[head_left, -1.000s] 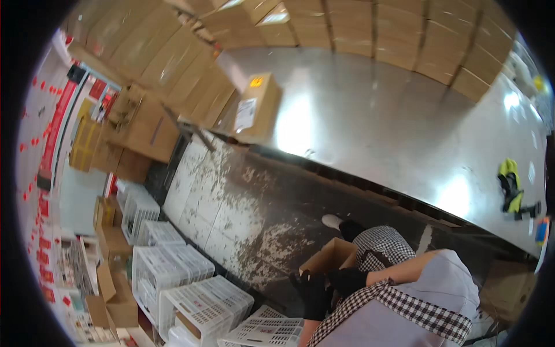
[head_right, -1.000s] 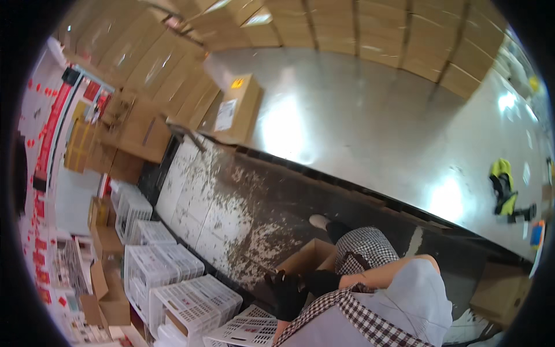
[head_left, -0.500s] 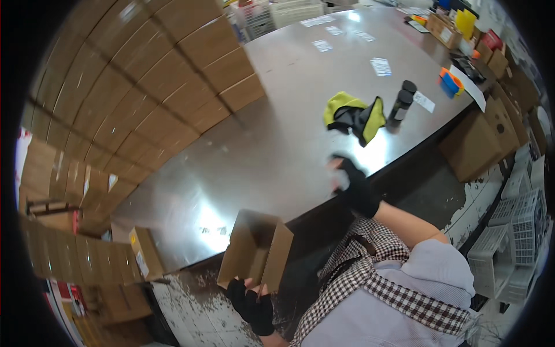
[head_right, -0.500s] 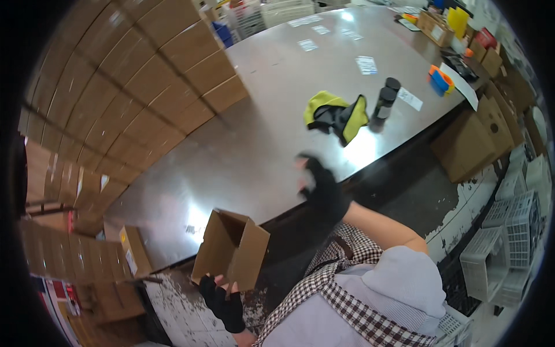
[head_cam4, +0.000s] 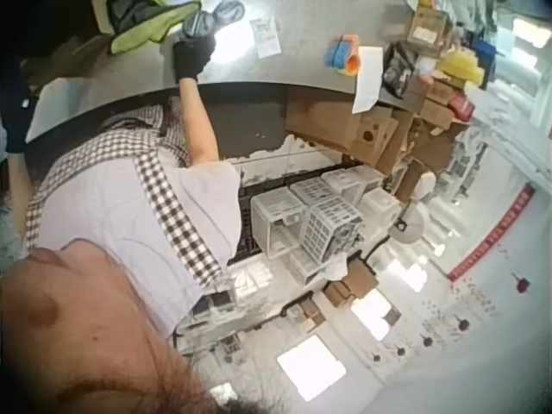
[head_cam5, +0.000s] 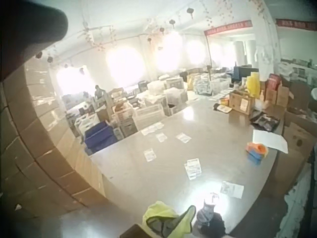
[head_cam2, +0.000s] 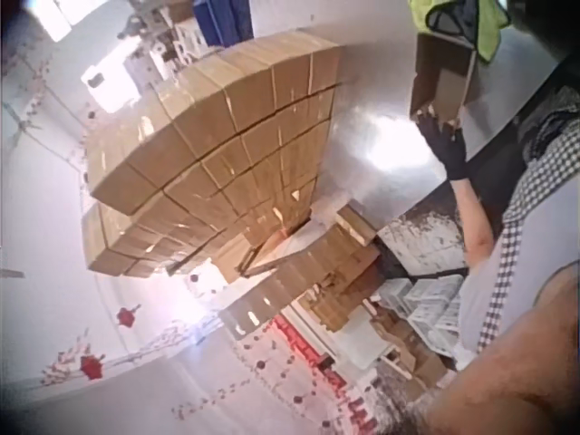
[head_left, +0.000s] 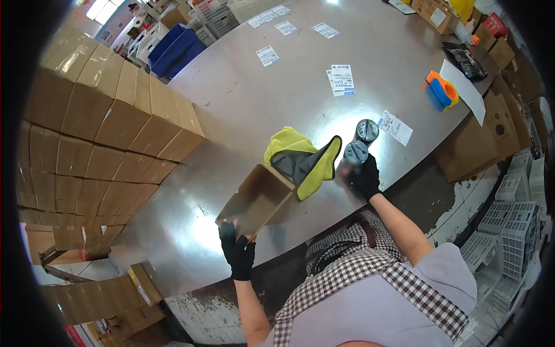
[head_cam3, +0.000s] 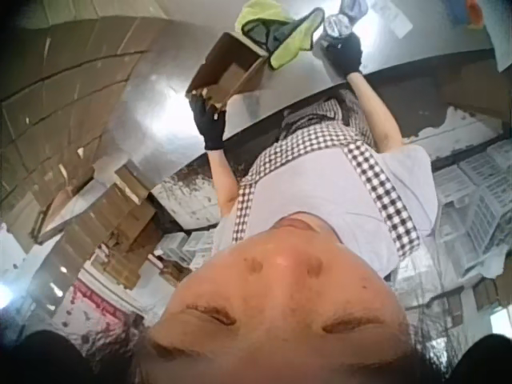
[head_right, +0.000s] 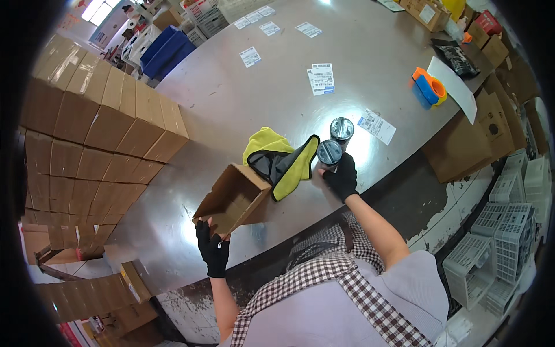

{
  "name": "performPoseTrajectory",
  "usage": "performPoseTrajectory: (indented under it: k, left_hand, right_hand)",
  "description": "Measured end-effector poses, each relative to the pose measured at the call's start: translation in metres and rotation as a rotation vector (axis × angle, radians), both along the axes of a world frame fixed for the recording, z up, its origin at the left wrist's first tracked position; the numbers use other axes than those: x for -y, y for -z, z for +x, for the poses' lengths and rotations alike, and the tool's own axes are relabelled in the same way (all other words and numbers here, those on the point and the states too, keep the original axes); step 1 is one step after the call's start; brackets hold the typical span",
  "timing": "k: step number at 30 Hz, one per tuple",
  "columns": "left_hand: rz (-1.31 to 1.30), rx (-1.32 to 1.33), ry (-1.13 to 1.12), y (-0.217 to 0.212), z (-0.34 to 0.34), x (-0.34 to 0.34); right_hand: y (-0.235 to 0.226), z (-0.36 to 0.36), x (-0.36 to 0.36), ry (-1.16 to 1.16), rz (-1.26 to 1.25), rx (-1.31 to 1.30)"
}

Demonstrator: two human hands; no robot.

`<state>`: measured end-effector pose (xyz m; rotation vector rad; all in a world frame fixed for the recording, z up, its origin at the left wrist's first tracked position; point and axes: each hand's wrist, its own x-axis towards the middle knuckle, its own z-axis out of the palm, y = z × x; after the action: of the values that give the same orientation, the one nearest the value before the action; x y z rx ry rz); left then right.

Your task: The person picks up cylindrical items from a white basket, places them on a metal table, and affixes printed labels to them. They then place the labeled items into a small cardboard box and seal it. The person also handles bubble-wrapped packages, attaching labels and moving them between baskets and the table.

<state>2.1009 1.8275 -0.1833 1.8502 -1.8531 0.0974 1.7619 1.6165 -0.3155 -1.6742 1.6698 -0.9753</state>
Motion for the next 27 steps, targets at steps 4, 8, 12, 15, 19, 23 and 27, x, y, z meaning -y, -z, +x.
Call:
performPoseTrajectory:
  k: [4, 8, 12, 15, 19, 23, 27]
  left_hand:
    - [0.177, 0.171, -0.196, -0.059, -0.04, 0.005]
    - [-0.066, -0.208, -0.251, -0.072, -0.076, 0.015]
    - [0.172, -0.784, -0.044, -0.08, -0.118, 0.055]
    - [0.166, -0.933, -0.094, -0.073, -0.123, 0.061]
    - [0.195, -1.176, -0.083, -0.057, -0.095, 0.041]
    - [0.204, -1.276, 0.057, -0.064, -0.073, 0.024]
    - [0.14, -1.237, 0.125, -0.061, -0.064, 0.018]
  right_hand:
    - [-0.01, 0.016, 0.005, 0.107, -0.027, 0.057]
    - [-0.034, 0.015, -0.016, -0.034, 0.073, 0.108]
    - [-0.097, 0.032, -0.043, -0.552, -0.168, 0.118]
    - [-0.144, 0.048, -0.05, -0.758, -0.457, 0.017]
    - [-0.181, 0.057, -0.058, -0.961, -0.267, -0.059]
    - [-0.181, 0.07, -0.058, -1.174, 0.093, 0.11]
    - [-0.196, 0.086, -0.06, -1.257, 0.204, -0.031]
